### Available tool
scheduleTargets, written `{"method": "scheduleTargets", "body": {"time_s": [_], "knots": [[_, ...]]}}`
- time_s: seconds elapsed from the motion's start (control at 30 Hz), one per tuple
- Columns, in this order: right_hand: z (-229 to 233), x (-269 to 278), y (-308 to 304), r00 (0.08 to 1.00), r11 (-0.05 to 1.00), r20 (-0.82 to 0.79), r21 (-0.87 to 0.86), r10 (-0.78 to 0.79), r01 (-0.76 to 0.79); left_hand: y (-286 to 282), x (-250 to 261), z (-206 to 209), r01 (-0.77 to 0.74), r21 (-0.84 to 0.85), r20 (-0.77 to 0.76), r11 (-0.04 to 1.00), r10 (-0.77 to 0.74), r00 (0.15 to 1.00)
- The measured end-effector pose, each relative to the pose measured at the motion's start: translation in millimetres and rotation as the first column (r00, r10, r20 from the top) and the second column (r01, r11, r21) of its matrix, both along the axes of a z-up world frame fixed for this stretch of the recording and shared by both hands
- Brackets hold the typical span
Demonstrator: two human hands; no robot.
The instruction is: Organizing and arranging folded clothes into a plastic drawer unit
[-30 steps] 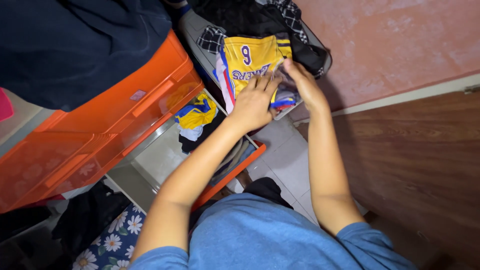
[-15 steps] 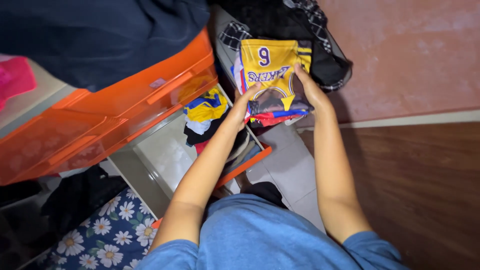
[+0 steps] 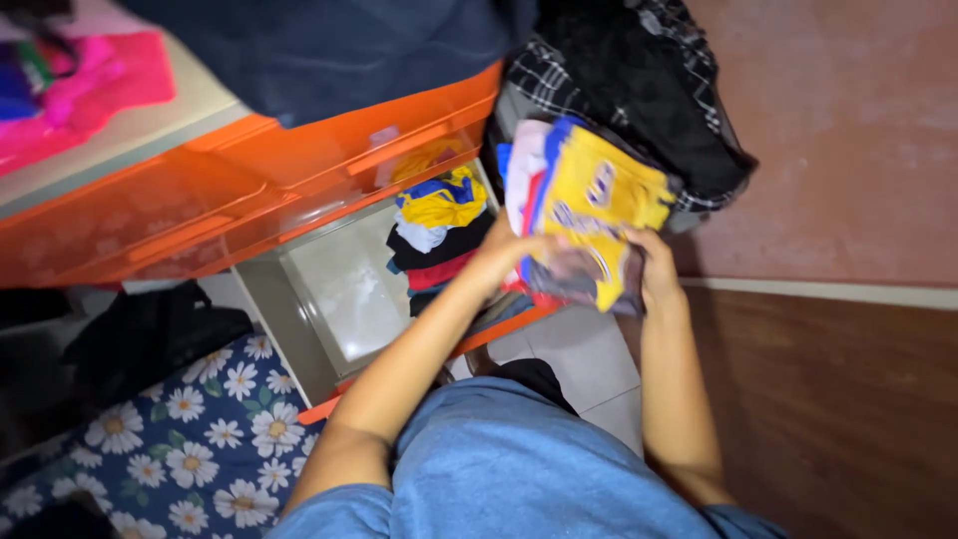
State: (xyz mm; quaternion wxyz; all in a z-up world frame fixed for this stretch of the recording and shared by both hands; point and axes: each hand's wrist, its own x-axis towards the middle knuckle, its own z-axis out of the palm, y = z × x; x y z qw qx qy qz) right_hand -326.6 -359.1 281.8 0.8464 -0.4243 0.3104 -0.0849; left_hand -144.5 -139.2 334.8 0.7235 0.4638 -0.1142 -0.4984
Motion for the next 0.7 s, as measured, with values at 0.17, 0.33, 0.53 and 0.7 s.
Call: {"method": "scheduleTargets", "body": {"time_s": [0.17, 0.33, 0.53, 0.7], "knots": [[43.6, 6.2, 55.0, 0.976, 0.996, 0.206, 0.049, 0.066, -0.078, 50.8, -34.6, 68.2, -0.197, 0.060, 0.434, 0.979, 0.152, 0.888], [40.2, 39.7, 78.8, 0.941, 0.956, 0.173, -0.055, 0.292, -0.287, 113.9, -26.7, 79.3, -0.202, 0.288, 0.652, 0.936, -0.037, 0.757], [-0.5, 82.2, 115.3, 0.819, 0.823, 0.100, -0.144, 0.565, -0.550, 212.4, -10.5, 45.2, -0.244, 0.249, 0.689, 0.937, 0.005, 0.724], [-46.0, 109.9, 159.9, 0.639, 0.634, 0.035, -0.179, 0.769, -0.753, 292.7, -13.7, -7.8, -0.406, 0.320, 0.801, 0.856, -0.016, 0.599]]}}
